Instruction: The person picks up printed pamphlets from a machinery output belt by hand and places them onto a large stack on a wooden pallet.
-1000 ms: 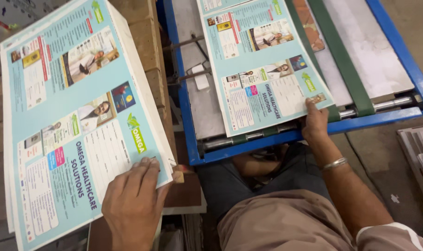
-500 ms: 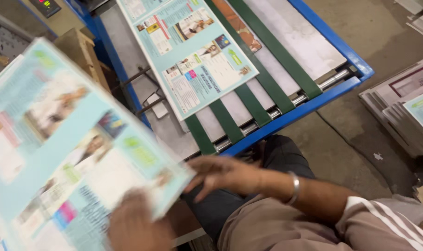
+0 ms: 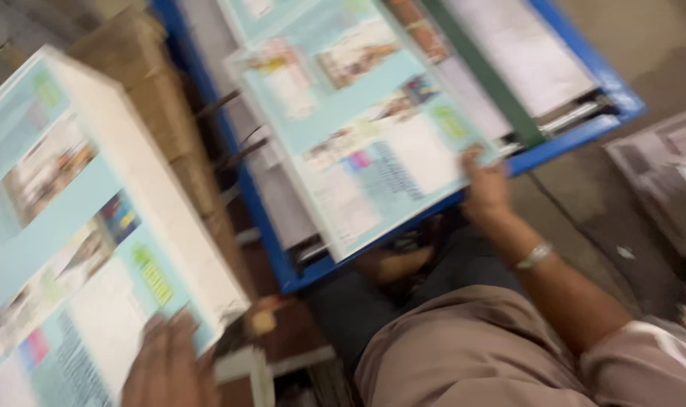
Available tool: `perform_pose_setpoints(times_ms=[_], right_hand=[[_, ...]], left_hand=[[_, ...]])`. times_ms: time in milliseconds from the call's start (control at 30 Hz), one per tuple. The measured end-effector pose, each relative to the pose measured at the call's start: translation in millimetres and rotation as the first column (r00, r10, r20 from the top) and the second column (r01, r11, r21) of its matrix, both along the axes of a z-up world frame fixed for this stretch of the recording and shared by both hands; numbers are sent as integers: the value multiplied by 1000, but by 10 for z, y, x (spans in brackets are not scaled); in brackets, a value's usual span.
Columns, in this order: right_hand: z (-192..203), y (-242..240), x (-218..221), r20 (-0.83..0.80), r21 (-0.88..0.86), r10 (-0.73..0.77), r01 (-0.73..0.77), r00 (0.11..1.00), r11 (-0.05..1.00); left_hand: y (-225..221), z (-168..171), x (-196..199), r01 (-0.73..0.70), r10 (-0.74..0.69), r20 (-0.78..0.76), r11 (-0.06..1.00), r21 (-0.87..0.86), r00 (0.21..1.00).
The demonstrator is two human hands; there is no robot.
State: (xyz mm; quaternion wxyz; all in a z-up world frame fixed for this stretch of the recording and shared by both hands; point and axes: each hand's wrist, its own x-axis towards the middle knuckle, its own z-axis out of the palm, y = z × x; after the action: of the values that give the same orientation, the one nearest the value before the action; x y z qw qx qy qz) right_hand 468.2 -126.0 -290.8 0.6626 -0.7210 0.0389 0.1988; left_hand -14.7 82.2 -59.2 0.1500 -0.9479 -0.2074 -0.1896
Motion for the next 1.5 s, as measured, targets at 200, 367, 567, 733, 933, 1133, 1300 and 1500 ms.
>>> perform_pose_setpoints(times_ms=[200, 367, 567, 733, 933, 1133, 1300, 1500], right_hand=[[-139, -808, -366, 81, 302, 11, -35, 997, 953], [-205, -965, -582, 162, 226, 9, -46, 987, 973], [-408, -363, -233, 260, 216, 34, -93, 965, 972], [-532, 306, 64, 192, 310, -36, -26, 981, 951], [-402, 690, 266, -165, 470, 219, -118, 962, 874], [212, 501, -182, -252, 425, 433, -303, 865, 853], [1028, 449, -916, -99, 612, 745, -550, 659, 568], [1616, 401, -1766, -7, 820, 917, -522, 399, 233]], left_hand=[[-609, 421, 434, -334, 332, 45, 942, 28, 942], [-618, 482, 463, -270, 265, 116, 963, 22, 957], [-596, 437, 362, -231, 229, 84, 973, 9, 970], [-611, 408, 305, -277, 278, 39, 960, -42, 960], [-620, 333, 264, -300, 303, 2, 945, -129, 953], [-350, 512, -84, -102, 143, 123, 952, -290, 982], [-507, 561, 188, -177, 286, 321, 927, -330, 903], [-1116, 200, 1285, -58, 75, 48, 958, -282, 996]])
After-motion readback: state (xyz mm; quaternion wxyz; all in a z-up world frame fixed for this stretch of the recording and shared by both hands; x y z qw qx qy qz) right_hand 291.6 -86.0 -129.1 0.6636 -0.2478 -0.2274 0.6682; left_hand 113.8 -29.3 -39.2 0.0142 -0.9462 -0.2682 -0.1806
